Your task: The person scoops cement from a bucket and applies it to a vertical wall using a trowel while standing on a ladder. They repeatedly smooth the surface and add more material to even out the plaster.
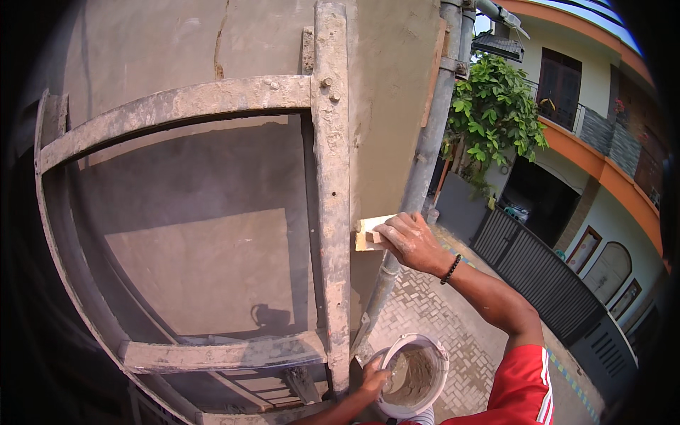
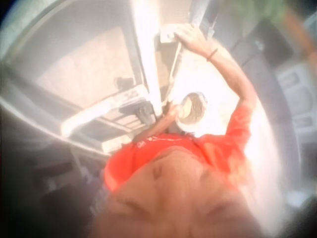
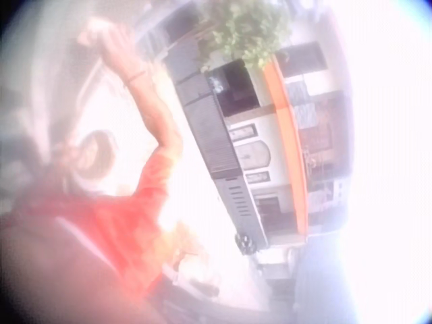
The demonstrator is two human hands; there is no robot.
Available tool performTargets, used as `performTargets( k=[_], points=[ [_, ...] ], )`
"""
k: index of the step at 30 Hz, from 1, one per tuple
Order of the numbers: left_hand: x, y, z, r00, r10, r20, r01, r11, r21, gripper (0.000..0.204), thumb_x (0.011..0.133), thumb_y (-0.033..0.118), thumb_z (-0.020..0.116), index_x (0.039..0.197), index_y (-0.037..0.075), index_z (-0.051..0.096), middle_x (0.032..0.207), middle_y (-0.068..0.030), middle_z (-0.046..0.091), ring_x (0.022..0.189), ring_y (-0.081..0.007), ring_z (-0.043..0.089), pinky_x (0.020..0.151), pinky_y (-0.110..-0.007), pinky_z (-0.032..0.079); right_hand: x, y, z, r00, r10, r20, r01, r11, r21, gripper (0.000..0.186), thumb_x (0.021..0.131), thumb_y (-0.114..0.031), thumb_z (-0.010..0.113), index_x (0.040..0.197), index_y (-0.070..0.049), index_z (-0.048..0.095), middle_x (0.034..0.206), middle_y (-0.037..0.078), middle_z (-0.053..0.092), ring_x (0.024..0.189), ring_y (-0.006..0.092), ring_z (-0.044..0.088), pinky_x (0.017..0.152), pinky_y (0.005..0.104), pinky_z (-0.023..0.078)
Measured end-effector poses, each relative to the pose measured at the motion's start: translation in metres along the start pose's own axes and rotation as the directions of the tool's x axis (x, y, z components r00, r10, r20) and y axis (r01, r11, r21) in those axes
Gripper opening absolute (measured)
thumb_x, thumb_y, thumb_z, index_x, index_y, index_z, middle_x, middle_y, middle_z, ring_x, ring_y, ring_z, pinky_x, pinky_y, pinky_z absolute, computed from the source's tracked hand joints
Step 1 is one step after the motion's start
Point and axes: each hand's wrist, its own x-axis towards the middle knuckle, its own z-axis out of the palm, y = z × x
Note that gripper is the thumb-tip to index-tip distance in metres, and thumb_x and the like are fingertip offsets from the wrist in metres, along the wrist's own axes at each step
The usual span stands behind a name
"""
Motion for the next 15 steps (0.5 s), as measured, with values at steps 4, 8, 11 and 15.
performTargets(
  k=[4, 8, 11, 15],
  points=[
    [-0.021, 0.028, 0.011, 0.986, -0.144, -0.084, 0.143, 0.99, -0.015, 0.057, 0.075, -0.001, 0.054, 0.132, 0.001, 0.059, 0.093, -0.0028, 0.063, 0.074, -0.0098, 0.054, 0.064, -0.024, 0.044, 0.096, 0.072, -0.105, 0.906, 0.2, -0.373, -0.224, 0.974, -0.022, 0.027, 0.088, -0.017, 0.065, 0.111, -0.003, 0.063, 0.097, 0.012, 0.062, 0.094, 0.0319, 0.059, 0.08, 0.0424, 0.044],
    [-0.017, 0.014, 0.022, 0.984, -0.122, -0.131, 0.128, 0.991, 0.037, 0.062, 0.073, -0.002, 0.052, 0.135, 0.003, 0.058, 0.088, -0.0028, 0.061, 0.074, -0.0113, 0.054, 0.064, -0.026, 0.043, 0.119, 0.121, -0.132, 0.889, 0.164, -0.428, -0.192, 0.981, -0.024, 0.027, 0.089, -0.018, 0.064, 0.11, -0.002, 0.063, 0.096, 0.015, 0.06, 0.094, 0.0363, 0.059, 0.082, 0.0452, 0.047],
    [-0.021, 0.027, 0.015, 0.977, -0.144, -0.158, 0.148, 0.989, 0.013, 0.063, 0.072, -0.003, 0.053, 0.135, 0.003, 0.057, 0.089, -0.0021, 0.06, 0.073, -0.0114, 0.053, 0.064, -0.026, 0.043, 0.099, 0.093, -0.077, 0.936, 0.135, -0.326, -0.158, 0.987, -0.043, 0.025, 0.088, -0.018, 0.066, 0.109, -0.006, 0.061, 0.1, 0.01, 0.058, 0.098, 0.0309, 0.056, 0.082, 0.042, 0.043],
    [-0.021, 0.018, 0.015, 0.973, -0.138, -0.185, 0.099, 0.974, -0.205, 0.061, 0.072, -0.002, 0.055, 0.132, 0.003, 0.059, 0.084, -0.0009, 0.058, 0.071, -0.0106, 0.051, 0.062, -0.027, 0.042, 0.009, 0.023, 0.031, 0.981, 0.094, -0.172, -0.096, 0.995, -0.006, 0.027, 0.084, -0.01, 0.066, 0.11, -0.01, 0.059, 0.098, 0.007, 0.057, 0.093, 0.0251, 0.054, 0.079, 0.0396, 0.04]
  ],
)
